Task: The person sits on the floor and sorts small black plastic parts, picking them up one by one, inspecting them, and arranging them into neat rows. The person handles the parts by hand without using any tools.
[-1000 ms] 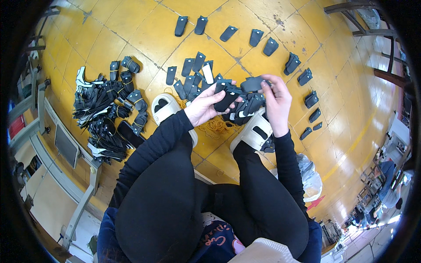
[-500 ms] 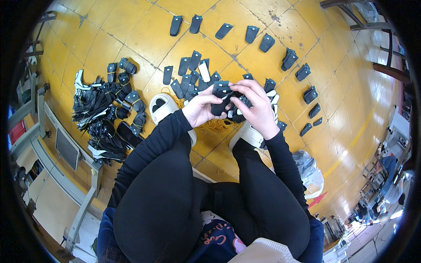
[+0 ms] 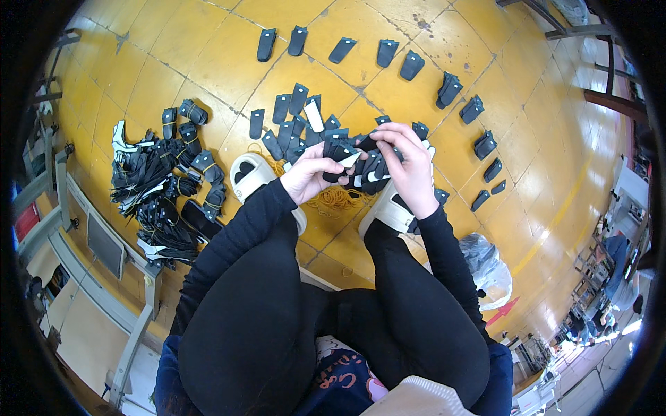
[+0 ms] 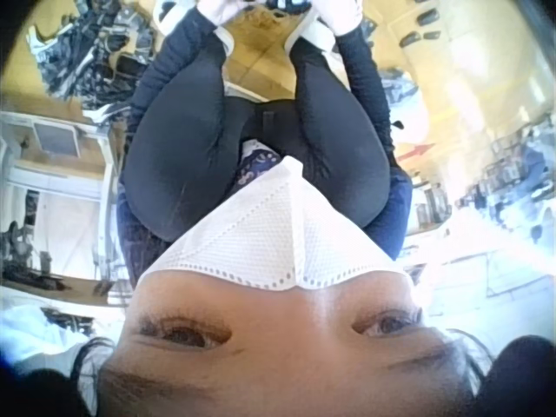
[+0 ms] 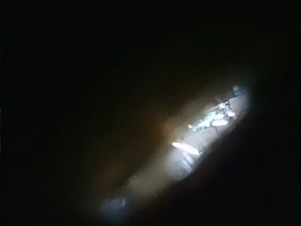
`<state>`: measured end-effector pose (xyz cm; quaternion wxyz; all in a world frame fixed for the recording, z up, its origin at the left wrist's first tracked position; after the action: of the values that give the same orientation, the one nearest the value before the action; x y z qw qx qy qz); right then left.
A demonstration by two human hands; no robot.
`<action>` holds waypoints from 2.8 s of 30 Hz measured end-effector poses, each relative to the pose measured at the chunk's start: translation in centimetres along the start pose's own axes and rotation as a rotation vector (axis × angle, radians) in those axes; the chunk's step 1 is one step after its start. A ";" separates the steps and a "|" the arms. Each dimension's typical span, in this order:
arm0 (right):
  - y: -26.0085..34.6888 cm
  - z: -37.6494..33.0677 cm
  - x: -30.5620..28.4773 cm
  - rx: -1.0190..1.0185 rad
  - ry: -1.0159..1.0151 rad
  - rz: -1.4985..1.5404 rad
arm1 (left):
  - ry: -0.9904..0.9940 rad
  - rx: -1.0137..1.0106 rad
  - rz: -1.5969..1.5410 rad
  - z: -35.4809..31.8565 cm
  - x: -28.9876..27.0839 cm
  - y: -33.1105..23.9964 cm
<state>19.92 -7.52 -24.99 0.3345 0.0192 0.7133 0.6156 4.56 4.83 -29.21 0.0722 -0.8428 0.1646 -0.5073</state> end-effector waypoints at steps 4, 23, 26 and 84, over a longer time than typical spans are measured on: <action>0.0 0.3 -0.4 0.066 -0.027 0.000 | 0.002 0.101 0.054 -0.1 0.8 -0.1; -1.7 0.0 0.1 0.402 0.113 0.401 | -0.098 0.163 0.022 0.4 0.3 0.5; -1.4 0.0 0.8 0.395 0.165 0.328 | -0.055 0.147 -0.018 0.2 0.4 0.8; -3.6 2.3 -0.3 0.015 0.238 -0.111 | -0.377 0.115 0.122 0.3 -3.3 2.1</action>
<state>22.70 -6.52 -28.13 0.2809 -0.0906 0.7525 0.5888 2.98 4.05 -32.74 0.1804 -0.9058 0.1697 -0.3437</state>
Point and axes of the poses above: each hand's wrist, its own z-axis towards the middle knuckle, its own x-axis out of the palm, y = z × x, the point moved 1 cm from there along z, towards the middle knuckle, and after that the axes turned 3 degrees about y, right-handed, at the moved point
